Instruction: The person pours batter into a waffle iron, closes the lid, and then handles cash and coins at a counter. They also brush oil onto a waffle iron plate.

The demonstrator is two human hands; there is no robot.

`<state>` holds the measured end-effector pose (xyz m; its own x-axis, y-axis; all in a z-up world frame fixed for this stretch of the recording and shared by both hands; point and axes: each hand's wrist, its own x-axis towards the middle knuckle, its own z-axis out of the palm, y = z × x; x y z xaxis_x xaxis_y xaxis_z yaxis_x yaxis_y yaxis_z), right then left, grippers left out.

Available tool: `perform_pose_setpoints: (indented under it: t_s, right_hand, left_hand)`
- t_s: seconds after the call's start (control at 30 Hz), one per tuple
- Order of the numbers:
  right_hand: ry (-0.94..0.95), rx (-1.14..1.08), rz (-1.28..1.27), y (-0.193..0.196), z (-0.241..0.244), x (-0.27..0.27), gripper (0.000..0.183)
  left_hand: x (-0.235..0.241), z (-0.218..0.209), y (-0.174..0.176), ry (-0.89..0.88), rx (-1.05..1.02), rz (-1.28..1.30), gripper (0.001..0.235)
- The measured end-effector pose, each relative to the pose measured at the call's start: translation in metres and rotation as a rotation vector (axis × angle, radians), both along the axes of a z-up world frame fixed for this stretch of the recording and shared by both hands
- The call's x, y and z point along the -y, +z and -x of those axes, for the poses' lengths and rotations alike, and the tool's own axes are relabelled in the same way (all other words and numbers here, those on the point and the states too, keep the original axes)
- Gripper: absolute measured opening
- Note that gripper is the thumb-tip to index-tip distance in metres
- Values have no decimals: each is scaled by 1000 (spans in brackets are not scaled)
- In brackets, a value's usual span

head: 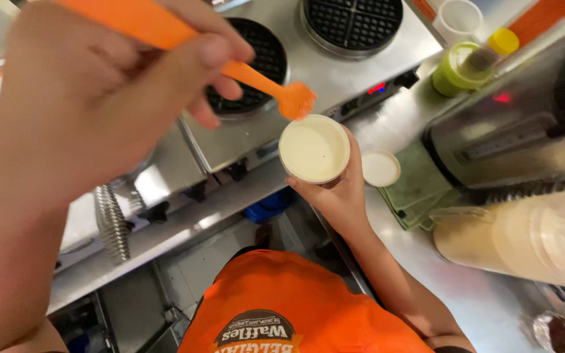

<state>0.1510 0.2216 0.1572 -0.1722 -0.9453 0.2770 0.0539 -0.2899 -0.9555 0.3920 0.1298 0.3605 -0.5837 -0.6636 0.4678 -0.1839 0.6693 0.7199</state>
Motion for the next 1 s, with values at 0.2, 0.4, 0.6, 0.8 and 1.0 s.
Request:
perform_pose_setpoints:
  t_s: [0.2, 0.4, 0.6, 0.8, 1.0]
  right_hand:
    - [25, 75, 9, -4, -29, 41, 96]
    - [28, 51, -4, -6, -41, 62, 95]
    - [71, 69, -24, 3, -39, 76, 94]
    - [112, 57, -32, 18, -34, 91, 89]
    - [78, 33, -19, 18, -21, 103, 88]
  left_hand:
    - [37, 20, 0, 32, 87, 297, 24]
    - [67, 34, -32, -130, 1, 409, 23]
    - [81, 21, -31, 39, 64, 390, 25]
    - [92, 11, -28, 141, -114, -14, 27]
    - [112, 15, -49, 231, -174, -142, 24]
